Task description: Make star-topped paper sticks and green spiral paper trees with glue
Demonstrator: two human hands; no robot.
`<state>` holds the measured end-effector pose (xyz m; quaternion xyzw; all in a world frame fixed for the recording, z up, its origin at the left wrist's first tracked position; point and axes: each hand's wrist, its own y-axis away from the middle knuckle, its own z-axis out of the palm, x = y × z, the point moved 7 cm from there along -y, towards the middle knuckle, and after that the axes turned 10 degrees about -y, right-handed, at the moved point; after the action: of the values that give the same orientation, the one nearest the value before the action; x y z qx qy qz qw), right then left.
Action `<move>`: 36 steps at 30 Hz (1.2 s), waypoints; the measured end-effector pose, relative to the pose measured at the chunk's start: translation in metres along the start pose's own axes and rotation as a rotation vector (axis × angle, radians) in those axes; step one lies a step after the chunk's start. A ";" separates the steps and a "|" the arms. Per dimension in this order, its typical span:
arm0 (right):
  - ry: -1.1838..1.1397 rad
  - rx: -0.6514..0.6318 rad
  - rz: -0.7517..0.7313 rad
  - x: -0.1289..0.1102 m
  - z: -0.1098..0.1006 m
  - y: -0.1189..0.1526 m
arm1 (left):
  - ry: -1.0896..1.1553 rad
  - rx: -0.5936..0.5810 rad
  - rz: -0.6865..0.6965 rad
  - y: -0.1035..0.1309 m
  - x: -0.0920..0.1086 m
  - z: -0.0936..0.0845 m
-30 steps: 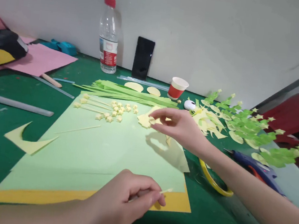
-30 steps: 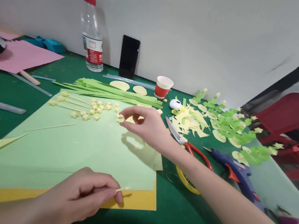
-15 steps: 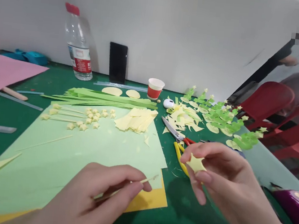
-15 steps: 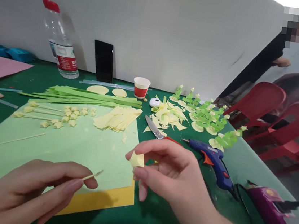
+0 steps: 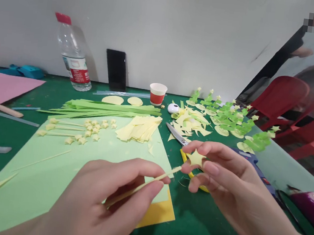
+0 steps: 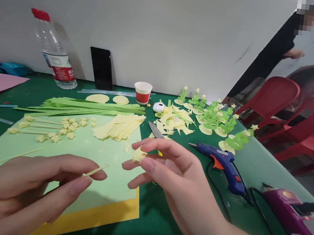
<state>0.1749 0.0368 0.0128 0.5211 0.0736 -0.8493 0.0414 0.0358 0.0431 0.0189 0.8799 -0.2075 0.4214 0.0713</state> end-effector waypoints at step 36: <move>0.356 -0.003 -0.289 -0.007 0.012 0.010 | -0.095 0.160 0.363 0.008 0.008 0.006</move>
<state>0.1695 0.0251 0.0235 0.6466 0.1547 -0.7411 -0.0937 0.0407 0.0313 0.0208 0.8499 -0.3317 0.4003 -0.0857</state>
